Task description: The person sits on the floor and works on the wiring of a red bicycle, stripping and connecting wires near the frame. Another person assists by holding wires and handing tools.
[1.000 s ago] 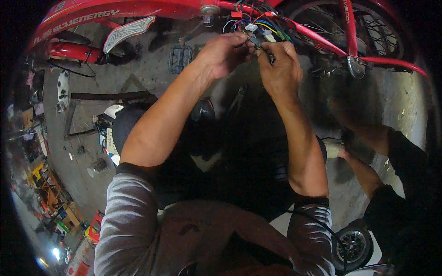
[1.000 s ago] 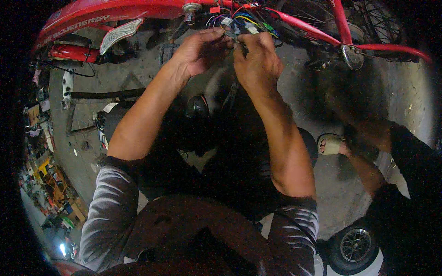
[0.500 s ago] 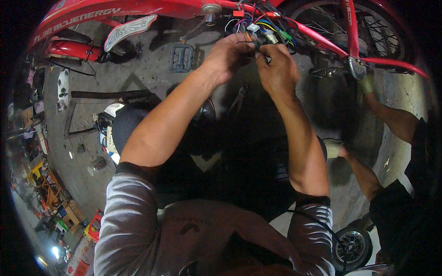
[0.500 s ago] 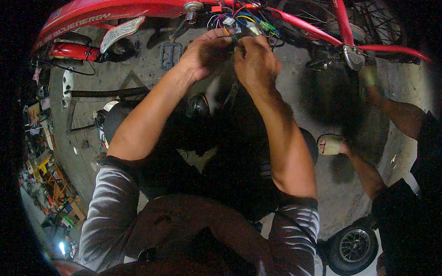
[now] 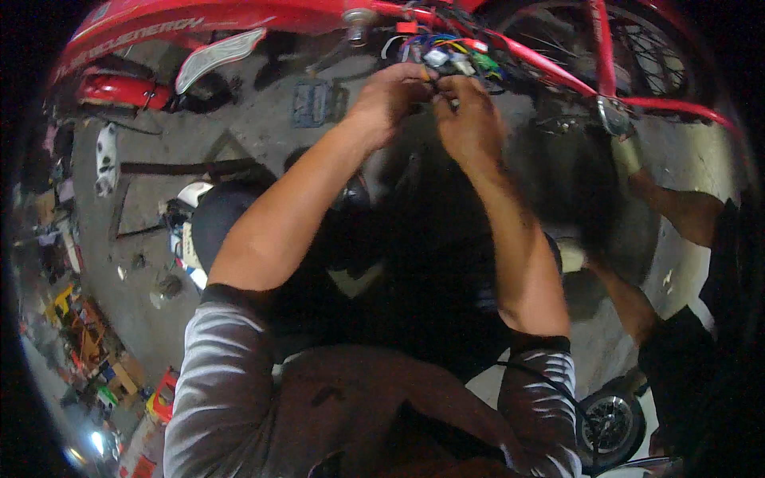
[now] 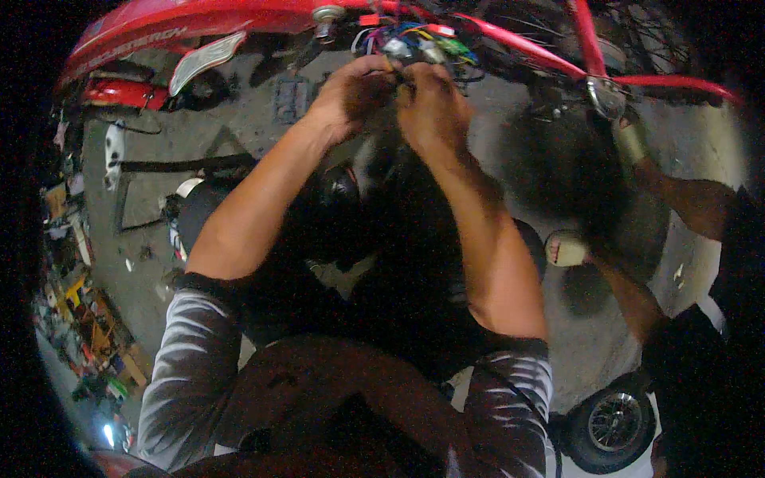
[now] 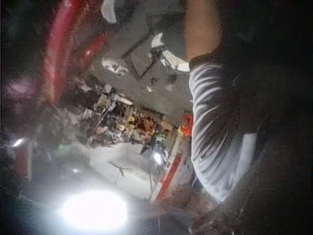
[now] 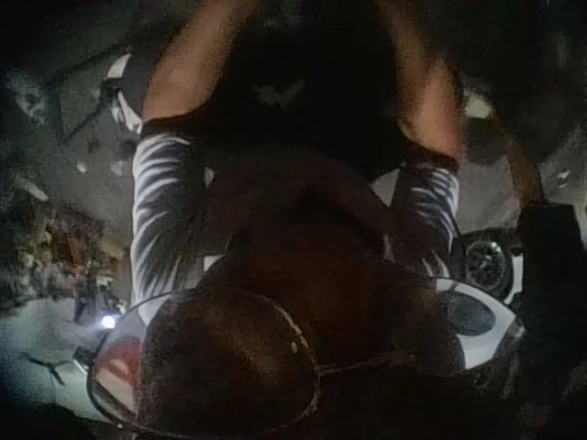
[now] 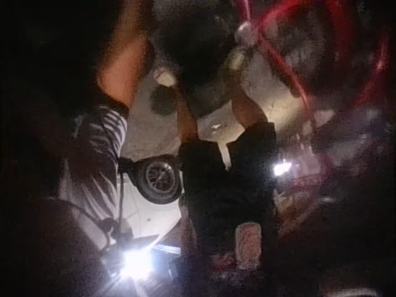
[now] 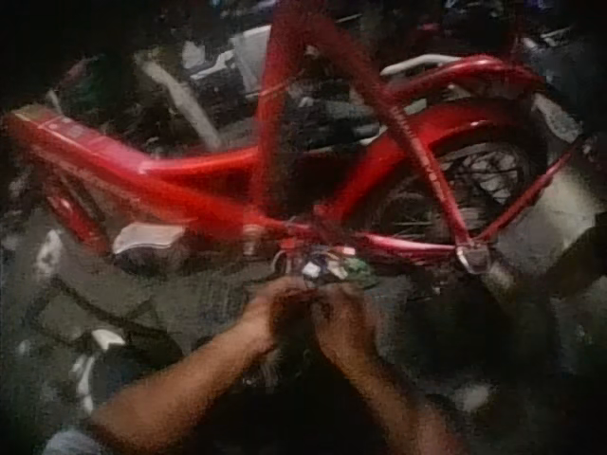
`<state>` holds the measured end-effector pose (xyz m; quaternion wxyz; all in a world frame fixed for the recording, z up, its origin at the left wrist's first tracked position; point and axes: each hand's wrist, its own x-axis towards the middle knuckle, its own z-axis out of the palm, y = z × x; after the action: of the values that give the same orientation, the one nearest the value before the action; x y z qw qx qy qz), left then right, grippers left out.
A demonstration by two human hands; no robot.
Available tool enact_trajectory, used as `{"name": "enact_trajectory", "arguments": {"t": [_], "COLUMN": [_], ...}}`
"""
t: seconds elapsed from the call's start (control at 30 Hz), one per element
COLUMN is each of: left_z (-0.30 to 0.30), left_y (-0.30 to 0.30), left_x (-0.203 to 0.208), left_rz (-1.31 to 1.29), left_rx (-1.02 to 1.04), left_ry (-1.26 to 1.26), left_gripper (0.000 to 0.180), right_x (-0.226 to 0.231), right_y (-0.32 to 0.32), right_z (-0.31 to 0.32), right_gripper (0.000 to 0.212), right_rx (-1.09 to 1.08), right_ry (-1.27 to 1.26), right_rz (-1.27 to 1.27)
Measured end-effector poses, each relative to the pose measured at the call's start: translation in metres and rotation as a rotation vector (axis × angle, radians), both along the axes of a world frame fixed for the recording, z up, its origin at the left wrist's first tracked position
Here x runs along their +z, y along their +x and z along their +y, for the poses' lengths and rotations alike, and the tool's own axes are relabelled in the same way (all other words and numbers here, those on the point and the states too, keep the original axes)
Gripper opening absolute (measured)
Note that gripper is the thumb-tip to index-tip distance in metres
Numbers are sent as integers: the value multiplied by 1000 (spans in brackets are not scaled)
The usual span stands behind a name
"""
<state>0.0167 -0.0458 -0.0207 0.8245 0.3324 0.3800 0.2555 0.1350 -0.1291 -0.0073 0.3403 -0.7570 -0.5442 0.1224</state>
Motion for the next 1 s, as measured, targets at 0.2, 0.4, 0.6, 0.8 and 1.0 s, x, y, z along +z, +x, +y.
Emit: {"name": "enact_trajectory", "arguments": {"t": [0.2, 0.4, 0.6, 0.8, 1.0], "left_z": [-3, -6, -4, 4, 11], "left_y": [2, 3, 2, 0, -1], "left_x": [11, 13, 7, 5, 7], "left_rz": [105, 72, 70, -34, 24], "left_rx": [-60, -15, -3, 81, 58], "left_ry": [74, 32, 16, -69, -50], "left_gripper": [20, 21, 18, 9, 10], "right_x": [1, -2, -2, -3, -3], "right_y": [5, 4, 7, 6, 8], "right_z": [0, 1, 1, 1, 1], "right_gripper": [20, 19, 19, 19, 18], "right_rx": [-8, -15, -24, -30, -8], "right_ry": [-35, -24, -25, -26, -20], "right_rz": [11, 36, 74, 63, 39]}}
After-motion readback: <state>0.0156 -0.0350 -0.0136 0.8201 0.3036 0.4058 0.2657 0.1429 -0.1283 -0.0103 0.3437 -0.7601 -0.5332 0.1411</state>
